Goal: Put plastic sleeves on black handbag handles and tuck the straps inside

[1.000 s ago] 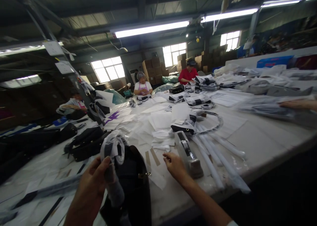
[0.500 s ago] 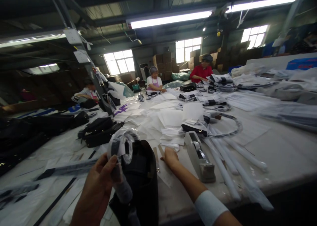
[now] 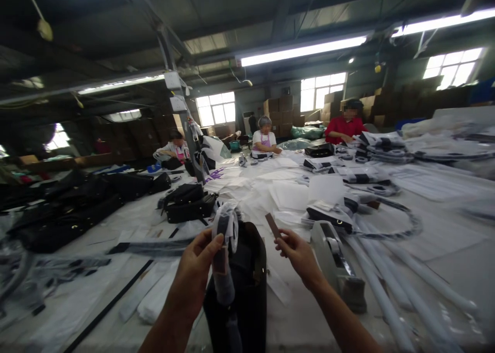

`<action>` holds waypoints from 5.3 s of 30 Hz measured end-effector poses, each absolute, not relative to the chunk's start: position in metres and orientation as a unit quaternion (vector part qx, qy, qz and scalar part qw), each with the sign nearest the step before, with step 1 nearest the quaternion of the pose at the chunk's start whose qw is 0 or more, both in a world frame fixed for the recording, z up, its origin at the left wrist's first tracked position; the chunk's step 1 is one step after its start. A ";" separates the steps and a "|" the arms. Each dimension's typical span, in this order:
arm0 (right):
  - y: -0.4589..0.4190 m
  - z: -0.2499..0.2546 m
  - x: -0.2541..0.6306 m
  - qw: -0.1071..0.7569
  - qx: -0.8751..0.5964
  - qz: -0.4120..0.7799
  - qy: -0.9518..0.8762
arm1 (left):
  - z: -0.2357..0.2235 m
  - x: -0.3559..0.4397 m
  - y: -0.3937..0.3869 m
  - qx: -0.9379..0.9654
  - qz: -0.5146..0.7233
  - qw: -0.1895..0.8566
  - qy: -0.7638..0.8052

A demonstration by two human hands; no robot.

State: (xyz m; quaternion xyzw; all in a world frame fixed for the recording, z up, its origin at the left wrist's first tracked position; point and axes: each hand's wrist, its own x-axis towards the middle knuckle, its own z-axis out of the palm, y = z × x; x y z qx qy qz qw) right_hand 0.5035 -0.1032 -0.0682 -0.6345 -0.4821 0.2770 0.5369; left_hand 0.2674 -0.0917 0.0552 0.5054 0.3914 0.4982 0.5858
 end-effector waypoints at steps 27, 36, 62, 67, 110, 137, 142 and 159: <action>-0.159 0.062 0.450 0.540 -0.370 0.519 -0.550 | 0.072 0.271 -0.132 0.692 0.422 0.462 0.361; -0.161 0.058 0.441 0.548 -0.367 0.535 -0.528 | 0.031 0.286 -0.127 0.479 0.545 0.599 0.339; -0.176 0.020 0.409 0.655 -0.381 0.496 -0.424 | 0.042 0.276 -0.158 0.588 0.555 0.450 0.379; -0.172 0.013 0.398 0.679 -0.405 0.438 -0.429 | 0.037 0.280 -0.163 0.633 0.586 0.342 0.373; -0.187 0.007 0.397 0.658 -0.399 0.486 -0.414 | 0.033 0.256 -0.171 0.722 0.526 0.219 0.392; -0.222 -0.077 0.600 0.593 -0.735 0.199 -0.260 | 0.037 0.271 -0.151 0.559 0.477 0.482 0.476; -0.241 -0.067 0.582 0.658 -0.677 0.252 -0.212 | 0.033 0.268 -0.150 0.558 0.477 0.479 0.482; -0.252 -0.039 0.486 0.648 -0.605 0.335 -0.318 | 0.028 0.274 -0.151 0.592 0.460 0.478 0.458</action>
